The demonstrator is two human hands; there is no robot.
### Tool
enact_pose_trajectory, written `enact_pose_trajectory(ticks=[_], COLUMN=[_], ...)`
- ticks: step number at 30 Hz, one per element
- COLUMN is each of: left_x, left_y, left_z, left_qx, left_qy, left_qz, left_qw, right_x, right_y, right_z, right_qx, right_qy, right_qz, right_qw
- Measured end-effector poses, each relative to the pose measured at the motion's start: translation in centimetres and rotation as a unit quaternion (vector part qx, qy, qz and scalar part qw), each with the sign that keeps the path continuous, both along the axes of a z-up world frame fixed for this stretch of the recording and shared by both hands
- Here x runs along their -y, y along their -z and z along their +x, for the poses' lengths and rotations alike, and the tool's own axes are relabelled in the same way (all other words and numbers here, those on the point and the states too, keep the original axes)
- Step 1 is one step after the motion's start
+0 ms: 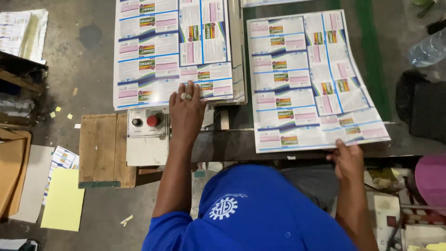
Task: The person sorts through a stack of printed paper sheets on a table, separating them into smaller piles. They handle the sheets by hand, moving them from one side to the other. Towards the end, the person picks up a plastic water bottle and opens the cap.
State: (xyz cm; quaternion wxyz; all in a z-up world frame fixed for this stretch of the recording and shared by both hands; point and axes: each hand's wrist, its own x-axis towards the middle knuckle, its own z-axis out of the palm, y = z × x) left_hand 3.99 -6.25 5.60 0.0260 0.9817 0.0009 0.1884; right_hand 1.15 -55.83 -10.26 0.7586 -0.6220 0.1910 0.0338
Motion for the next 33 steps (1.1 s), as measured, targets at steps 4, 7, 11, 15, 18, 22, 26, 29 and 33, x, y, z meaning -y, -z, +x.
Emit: enact_pose_trajectory(ticks=[4,7,11,15,18,22,26,29,33], left_x=[-0.7,-1.5,-1.5,-1.2,-0.9,1.6,6.9,10.3,12.2], left_y=[-3.1,-3.1,-3.8,-5.0,-5.5,-3.0,-1.9,-1.2,-0.4], left_z=[-0.3,0.0,0.1,-0.1,-0.5,-0.2,0.0,0.0,-0.1], left_qx=[-0.007,0.026,0.061,0.073,0.143,0.198,0.190,0.134,0.043], left_qy=[0.039,0.071,0.077,0.051,0.063,0.126,0.209,0.244,0.277], left_qz=[-0.054,-0.087,-0.119,-0.133,-0.136,-0.160,-0.189,-0.191,-0.154], left_qw=[0.998,0.993,0.988,0.987,0.978,0.959,0.940,0.941,0.948], right_x=[-1.2,-3.0,-4.6,-5.5,-5.5,-8.3,-14.7,-17.5,-19.0], right_y=[1.3,1.4,1.7,1.1,1.0,1.4,-4.7,-6.4,-6.1], right_z=[4.1,8.7,15.0,18.6,17.6,13.9,9.2,7.1,6.4], right_qx=[-0.013,0.007,0.014,0.000,-0.035,-0.042,0.016,0.085,0.022], right_qy=[-0.047,-0.072,-0.079,-0.071,-0.048,-0.044,-0.254,-0.356,-0.262], right_qz=[-0.014,-0.032,-0.020,0.004,-0.023,-0.003,0.016,0.079,0.206], right_qw=[0.999,0.997,0.997,0.997,0.998,0.998,0.967,0.927,0.943])
